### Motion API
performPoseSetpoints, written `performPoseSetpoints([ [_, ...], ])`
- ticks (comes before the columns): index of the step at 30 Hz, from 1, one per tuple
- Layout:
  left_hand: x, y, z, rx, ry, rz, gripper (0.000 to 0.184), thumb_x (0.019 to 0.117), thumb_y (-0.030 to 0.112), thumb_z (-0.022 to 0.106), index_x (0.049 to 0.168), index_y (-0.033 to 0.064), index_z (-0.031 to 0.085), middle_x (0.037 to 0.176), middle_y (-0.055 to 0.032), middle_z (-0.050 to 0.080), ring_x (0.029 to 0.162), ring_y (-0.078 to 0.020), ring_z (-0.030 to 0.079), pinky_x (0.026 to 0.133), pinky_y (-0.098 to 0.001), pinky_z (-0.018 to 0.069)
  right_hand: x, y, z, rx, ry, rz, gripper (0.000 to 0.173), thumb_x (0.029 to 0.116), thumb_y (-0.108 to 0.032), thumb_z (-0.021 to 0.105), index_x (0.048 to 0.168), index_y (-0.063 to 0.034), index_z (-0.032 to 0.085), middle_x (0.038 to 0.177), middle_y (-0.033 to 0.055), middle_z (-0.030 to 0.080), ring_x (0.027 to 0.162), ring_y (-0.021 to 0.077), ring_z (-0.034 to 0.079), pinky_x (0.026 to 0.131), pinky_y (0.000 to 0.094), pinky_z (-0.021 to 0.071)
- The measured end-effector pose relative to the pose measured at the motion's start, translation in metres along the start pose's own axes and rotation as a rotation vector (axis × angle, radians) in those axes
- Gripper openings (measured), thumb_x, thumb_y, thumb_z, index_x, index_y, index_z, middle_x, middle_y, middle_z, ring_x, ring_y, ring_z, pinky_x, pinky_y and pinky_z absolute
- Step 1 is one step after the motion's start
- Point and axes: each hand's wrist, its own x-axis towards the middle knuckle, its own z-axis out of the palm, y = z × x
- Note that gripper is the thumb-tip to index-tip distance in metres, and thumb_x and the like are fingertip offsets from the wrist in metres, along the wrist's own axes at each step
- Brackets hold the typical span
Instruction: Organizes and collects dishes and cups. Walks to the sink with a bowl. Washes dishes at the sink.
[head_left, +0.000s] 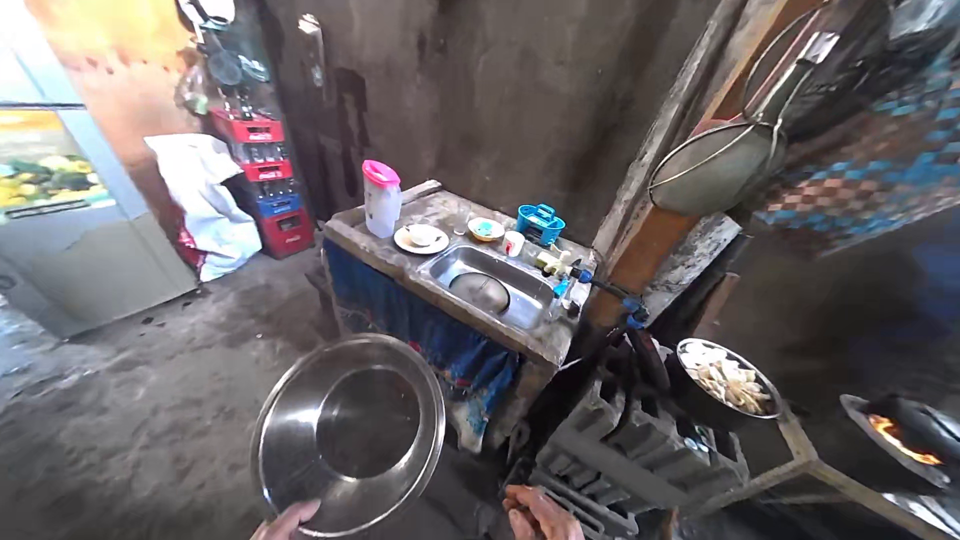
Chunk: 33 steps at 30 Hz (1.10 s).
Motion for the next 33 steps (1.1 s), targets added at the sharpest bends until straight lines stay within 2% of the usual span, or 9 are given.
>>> performPoseSetpoints([
  [5,0.108,0.065,0.098,-0.018,-0.064,0.119,0.014,0.0970,0.002,0.047,0.104,0.0076,0.058,0.081,-0.0057,0.073,0.068,-0.0145,0.072,0.059,-0.0329,0.0615,0.147,0.055,-0.008,0.055,0.067,0.159,0.027,0.1005,-0.014,0.060,0.124,-0.0044,0.071,0.110,0.0080,0.076,0.094,0.0167,0.075,0.089,0.0387,0.0632],
  [8,0.164,0.093,0.140,-0.036,-0.116,0.186,0.018,0.0958,0.001,0.046,0.105,0.0097,0.058,0.088,-0.0037,0.075,0.076,-0.0136,0.073,0.068,-0.0341,0.0633,0.256,0.096,-0.012,0.057,0.073,0.165,0.028,0.1011,-0.019,0.060,0.124,-0.0072,0.071,0.106,0.0062,0.077,0.088,0.0155,0.075,0.084,0.0384,0.0636],
  [10,0.194,0.112,0.169,-0.051,-0.111,0.222,0.017,0.0955,-0.002,0.049,0.109,0.0045,0.057,0.095,-0.0067,0.072,0.086,-0.0153,0.072,0.077,-0.0373,0.0625,0.330,0.114,-0.015,0.016,0.027,0.186,0.030,0.1023,-0.025,0.059,0.125,-0.0093,0.071,0.103,0.0066,0.077,0.086,0.0176,0.075,0.083,0.0415,0.0624],
  [12,0.210,0.130,0.213,0.053,0.046,0.213,0.013,0.0961,-0.005,0.049,0.104,0.0043,0.052,0.087,-0.0021,0.067,0.080,-0.0088,0.068,0.076,-0.0309,0.0612,0.393,0.123,-0.020,0.011,-0.042,0.185,0.032,0.1030,-0.026,0.058,0.126,-0.0090,0.071,0.102,0.0067,0.077,0.083,0.0174,0.074,0.081,0.0404,0.0624],
  [16,0.264,0.146,0.268,0.020,0.047,0.107,0.015,0.0936,-0.004,0.049,0.105,0.0048,0.055,0.085,-0.0043,0.073,0.079,-0.0134,0.072,0.075,-0.0360,0.0634,0.493,0.129,-0.024,0.033,-0.181,0.217,0.033,0.1035,-0.026,0.056,0.129,-0.0073,0.068,0.104,0.0091,0.076,0.084,0.0190,0.074,0.083,0.0413,0.0615],
  [19,0.316,0.164,0.340,-0.076,-0.020,0.080,0.018,0.0959,-0.001,0.049,0.112,0.0023,0.056,0.092,-0.0103,0.073,0.080,-0.0194,0.074,0.071,-0.0397,0.0643,0.541,0.124,-0.018,0.057,-0.218,0.235,0.033,0.1031,-0.024,0.056,0.129,-0.0067,0.067,0.107,0.0101,0.075,0.088,0.0199,0.074,0.085,0.0422,0.0614],
  [27,0.513,0.255,0.565,-0.150,-0.190,0.116,0.035,0.1024,0.011,0.053,0.134,-0.0025,0.049,0.117,-0.0241,0.064,0.099,-0.0333,0.068,0.081,-0.0508,0.0606,0.602,0.118,-0.017,-0.001,-0.131,0.367,0.036,0.1041,-0.027,0.053,0.132,-0.0077,0.067,0.111,0.0102,0.074,0.089,0.0207,0.074,0.087,0.0442,0.0604],
  [30,0.598,0.268,0.617,-0.142,-0.108,0.121,0.037,0.0997,0.012,0.058,0.133,-0.0009,0.049,0.115,-0.0240,0.061,0.090,-0.0322,0.066,0.072,-0.0469,0.0588,0.625,0.119,-0.030,-0.009,-0.031,0.404,0.036,0.1036,-0.025,0.054,0.131,-0.0057,0.067,0.109,0.0106,0.075,0.086,0.0208,0.074,0.084,0.0439,0.0619],
  [33,0.672,0.265,0.637,-0.150,0.004,0.095,0.048,0.0974,0.012,0.060,0.142,0.0025,0.044,0.128,-0.0257,0.056,0.100,-0.0358,0.065,0.077,-0.0492,0.0588,0.654,0.119,-0.033,-0.022,0.007,0.438,0.036,0.1035,-0.023,0.054,0.132,-0.0050,0.066,0.110,0.0107,0.074,0.085,0.0203,0.074,0.082,0.0420,0.0617],
])
